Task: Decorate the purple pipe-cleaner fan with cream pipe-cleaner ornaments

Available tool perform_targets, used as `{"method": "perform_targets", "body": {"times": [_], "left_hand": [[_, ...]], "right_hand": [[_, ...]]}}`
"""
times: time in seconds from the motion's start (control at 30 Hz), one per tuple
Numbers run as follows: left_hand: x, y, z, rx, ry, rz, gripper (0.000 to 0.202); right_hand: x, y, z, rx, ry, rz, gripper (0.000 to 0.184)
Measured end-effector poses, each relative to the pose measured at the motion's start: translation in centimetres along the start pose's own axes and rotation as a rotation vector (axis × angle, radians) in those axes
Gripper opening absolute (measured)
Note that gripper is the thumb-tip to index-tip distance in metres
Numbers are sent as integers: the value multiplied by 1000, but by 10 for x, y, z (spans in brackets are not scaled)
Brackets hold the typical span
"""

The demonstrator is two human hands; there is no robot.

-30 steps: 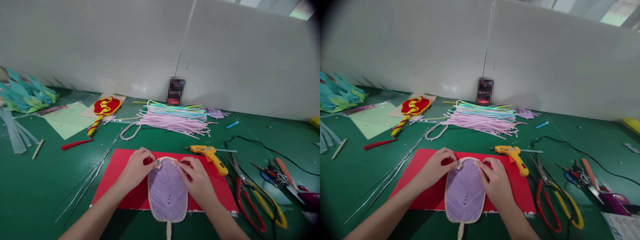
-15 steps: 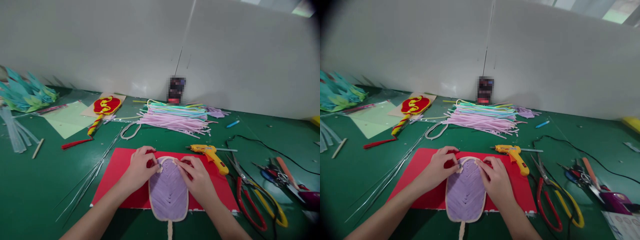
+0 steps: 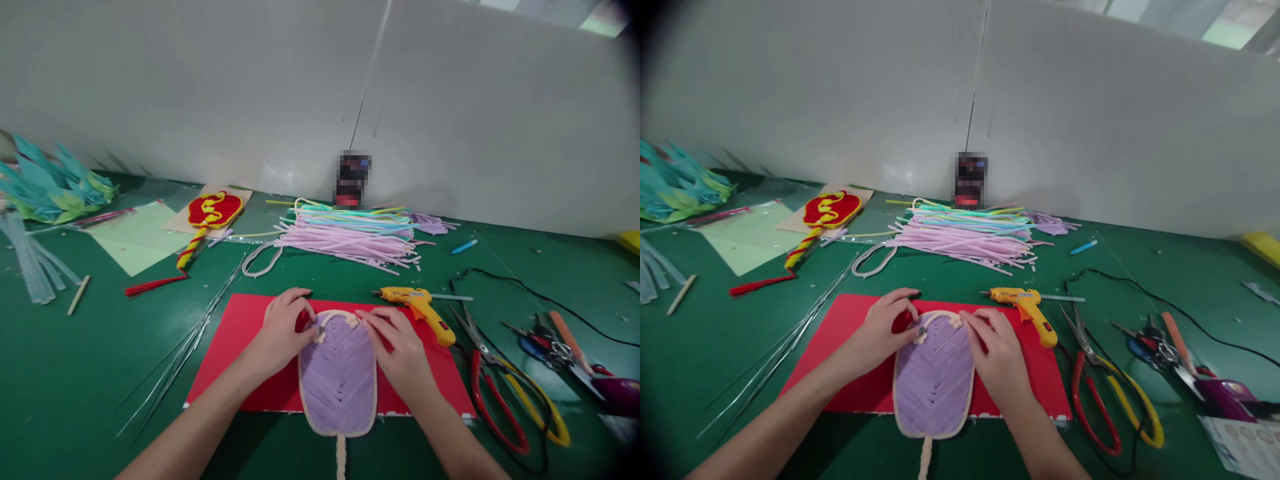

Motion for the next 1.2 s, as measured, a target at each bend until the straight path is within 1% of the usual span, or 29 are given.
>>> {"method": "perform_targets", "body": {"times": [0.07, 0.17, 0.23, 0.3, 0.37, 0.4, 0.47, 0.53, 0.6, 0.67, 0.77, 0.87, 0.93, 0.97, 1.03, 1.07, 1.13, 1.2], "left_hand": [[0, 0, 1, 4, 2, -17, 12], [-1, 0, 2, 59, 7, -32, 15], [-1, 0, 3, 121, 9, 1, 11], [-1, 0, 3, 174, 5, 63, 9], [-2, -2, 3, 191, -3, 125, 11], [-2, -2, 4, 190, -6, 145, 11], [-3, -4, 5, 179, -10, 168, 11], [-5, -5, 6, 170, -11, 180, 11], [-6, -5, 9, 173, -6, 200, 13], [-8, -5, 11, 185, 6, 234, 15], [-12, -5, 13, 193, 16, 291, 18], [-15, -6, 14, 196, 27, 318, 20], [-15, -5, 14, 202, 47, 316, 20], [-15, -5, 14, 207, 61, 312, 20], [-15, -5, 14, 220, 88, 304, 18], [-15, -5, 14, 226, 96, 303, 17], [-15, -5, 14, 228, 94, 312, 16], [-15, -4, 14, 217, 74, 321, 17]], "right_hand": [[-7, -2, -8, 67, 56, -136, 26], [-20, -5, -32, 181, 213, -323, 22], [-28, -5, -51, 295, 353, -348, 24], [-31, -3, -69, 400, 445, -338, 29], [-30, 0, -80, 500, 479, -314, 36], [-29, 1, -82, 541, 465, -284, 41], [-24, 3, -84, 603, 437, -158, 49], [-20, 5, -83, 611, 455, -17, 53], [-17, 5, -82, 586, 491, 54, 54], [-16, 5, -84, 556, 526, 52, 54], [-15, 3, -86, 492, 583, -5, 57], [-21, 0, -80, 446, 588, -101, 59], [-29, 0, -66, 446, 529, -178, 56], [-34, 0, -57, 460, 466, -200, 54], [-41, 3, -37, 563, 324, -198, 49], [-43, 6, -26, 590, 253, -181, 48], [-44, 12, -6, 604, 173, -131, 46], [-42, 19, 6, 643, 120, -76, 47]]}}
Point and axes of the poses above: each hand's wrist, its own y-axis away from the middle knuckle, its own x-axis out of the palm, z = x × y, the point moved 1 cm from there along -y, towards the middle knuckle, and after that the axes turned 10 degrees about y, right-handed, at the moved point
